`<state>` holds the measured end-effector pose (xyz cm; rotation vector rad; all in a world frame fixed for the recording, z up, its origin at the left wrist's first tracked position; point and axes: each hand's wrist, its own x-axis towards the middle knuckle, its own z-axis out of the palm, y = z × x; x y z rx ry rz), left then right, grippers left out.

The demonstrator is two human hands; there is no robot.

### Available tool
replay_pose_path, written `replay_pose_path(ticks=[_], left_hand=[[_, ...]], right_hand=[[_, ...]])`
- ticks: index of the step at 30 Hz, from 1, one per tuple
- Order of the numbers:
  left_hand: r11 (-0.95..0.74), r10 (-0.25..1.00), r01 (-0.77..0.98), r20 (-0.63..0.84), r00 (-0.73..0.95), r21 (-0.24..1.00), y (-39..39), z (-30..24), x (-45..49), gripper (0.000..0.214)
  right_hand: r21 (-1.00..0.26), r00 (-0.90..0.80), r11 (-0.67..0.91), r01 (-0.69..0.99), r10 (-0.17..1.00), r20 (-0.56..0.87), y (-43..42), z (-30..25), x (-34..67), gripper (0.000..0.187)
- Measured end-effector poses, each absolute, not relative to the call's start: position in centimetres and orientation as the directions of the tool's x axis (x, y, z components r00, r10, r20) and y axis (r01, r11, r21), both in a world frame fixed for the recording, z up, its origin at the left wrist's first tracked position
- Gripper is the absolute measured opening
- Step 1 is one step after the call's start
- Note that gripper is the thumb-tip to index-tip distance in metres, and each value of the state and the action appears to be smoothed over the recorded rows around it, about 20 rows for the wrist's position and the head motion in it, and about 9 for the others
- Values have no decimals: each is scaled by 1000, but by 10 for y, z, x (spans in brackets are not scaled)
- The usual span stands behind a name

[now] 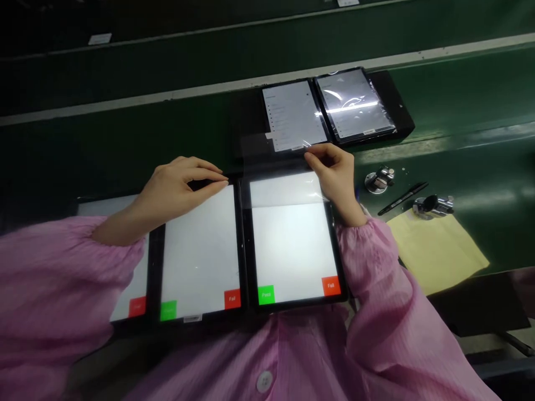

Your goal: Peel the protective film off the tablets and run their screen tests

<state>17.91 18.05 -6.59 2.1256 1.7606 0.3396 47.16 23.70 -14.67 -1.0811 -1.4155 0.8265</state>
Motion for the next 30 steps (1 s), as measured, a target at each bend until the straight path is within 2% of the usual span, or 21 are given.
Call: replay_pose_path(ticks=[4,8,12,14,16,18,20,24,30], left_hand=[[-162,979,881,-38,199,445,172,-55,176,33],[-304,937,838,-17,349,452,132,-34,165,44],[-440,885,762,86,458,474,78,-31,163,19],[-537,838,735,167,519,414,63,-41,175,16],[-643,765,726,235,600,244,60,-54,197,38],[-701,699,712,238,674,44,65,-67,223,59],[-704,687,707,185,702,-69,70,-75,247,63],[-711,698,700,64,714,-62,61,-77,273,49],[-708,697,706,152,701,-16,22,-83,281,36]], right_hand=[[-912,5,354,205,932,363,237,-148,474,8],[-900,24,344,269,932,363,237,-149,474,6],[-911,45,338,237,933,358,238,-150,472,6],[-916,39,333,222,936,349,238,-149,472,6],[-920,31,319,227,942,334,238,-149,472,8],[-921,41,310,236,944,328,237,-147,472,8],[-923,59,304,235,944,325,236,-146,472,8],[-927,77,301,225,943,325,236,-145,470,11],[-924,77,303,234,942,328,237,-146,470,15]])
